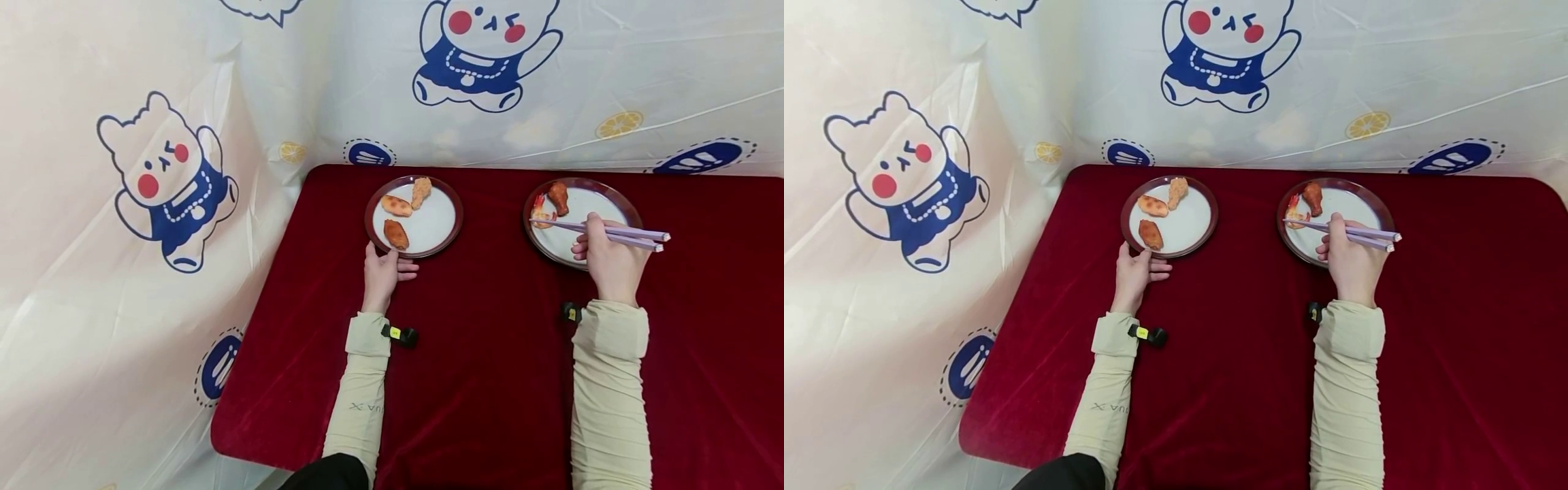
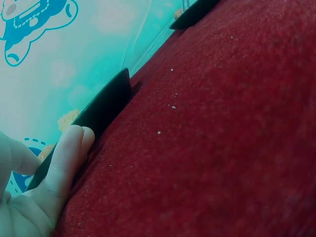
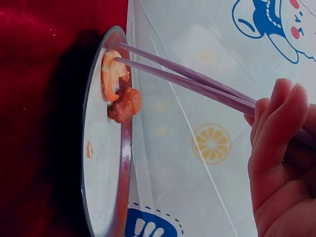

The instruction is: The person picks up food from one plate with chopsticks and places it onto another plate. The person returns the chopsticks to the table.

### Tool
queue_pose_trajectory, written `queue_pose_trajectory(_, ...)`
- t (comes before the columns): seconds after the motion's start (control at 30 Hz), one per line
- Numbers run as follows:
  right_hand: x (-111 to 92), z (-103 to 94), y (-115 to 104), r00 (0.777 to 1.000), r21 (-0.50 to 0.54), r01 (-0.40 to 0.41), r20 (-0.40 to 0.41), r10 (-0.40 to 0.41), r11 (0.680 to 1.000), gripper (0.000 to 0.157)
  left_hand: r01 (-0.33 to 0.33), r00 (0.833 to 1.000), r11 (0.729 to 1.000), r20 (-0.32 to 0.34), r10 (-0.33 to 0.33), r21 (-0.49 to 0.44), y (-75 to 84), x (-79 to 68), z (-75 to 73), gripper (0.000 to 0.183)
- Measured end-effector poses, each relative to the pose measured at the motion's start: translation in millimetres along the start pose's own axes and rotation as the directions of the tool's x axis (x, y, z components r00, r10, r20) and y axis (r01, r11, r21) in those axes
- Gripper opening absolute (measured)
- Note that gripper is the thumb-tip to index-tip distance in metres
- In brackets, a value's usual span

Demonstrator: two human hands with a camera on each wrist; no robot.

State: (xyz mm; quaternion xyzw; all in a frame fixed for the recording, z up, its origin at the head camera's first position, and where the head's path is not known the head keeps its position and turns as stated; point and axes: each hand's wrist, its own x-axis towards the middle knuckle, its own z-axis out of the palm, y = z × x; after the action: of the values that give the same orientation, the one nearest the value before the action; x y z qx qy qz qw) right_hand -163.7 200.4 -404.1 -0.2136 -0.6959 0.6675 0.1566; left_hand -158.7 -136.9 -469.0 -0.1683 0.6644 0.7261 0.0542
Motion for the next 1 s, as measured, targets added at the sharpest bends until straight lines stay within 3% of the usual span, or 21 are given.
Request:
queue_pose_trajectory(0.2, -3.5, 1.8, -3.7, 0.999, -0.066, 0.040, -0.012, -0.041, 0.997, 0.032, -0.002, 1.000, 1.000, -0.004, 0.002, 0.002, 4.7, -4.5, 0.7, 0.074)
queue_pose_trajectory(0.43, -11.3, 11.4, -5.3, 0.999, 0.038, 0.030, 0.037, -0.032, 0.999, 0.026, 0.000, 1.000, 1.000, -0.002, 0.000, 0.001, -1.7, 1.6, 1.2, 0.075)
queue_pose_trajectory(0.57, -21.5, 33.2, -0.2, 0.986, -0.020, 0.079, 0.148, -0.075, 0.997, 0.027, -0.013, 1.000, 1.000, -0.010, 0.013, -0.002, -12.4, 11.5, -0.3, 0.077)
queue_pose_trajectory(0.7, -31.9, 60.6, 6.7, 0.951, -0.054, 0.147, 0.282, -0.127, 0.988, 0.034, -0.026, 0.999, 1.000, -0.019, 0.026, -0.006, -16.1, 13.7, -1.3, 0.077)
queue_pose_trajectory(0.87, -45.4, 93.4, 14.3, 0.916, -0.001, 0.097, 0.392, -0.089, 0.995, 0.037, -0.036, 0.998, 0.999, -0.042, 0.036, -0.003, -18.3, 12.8, -2.6, 0.074)
queue_pose_trajectory(1.0, -54.6, 113.3, 19.9, 0.909, 0.047, 0.027, 0.415, -0.044, 0.999, 0.036, -0.026, 0.999, 1.000, -0.037, 0.026, -0.006, -19.6, 12.8, -3.3, 0.074)
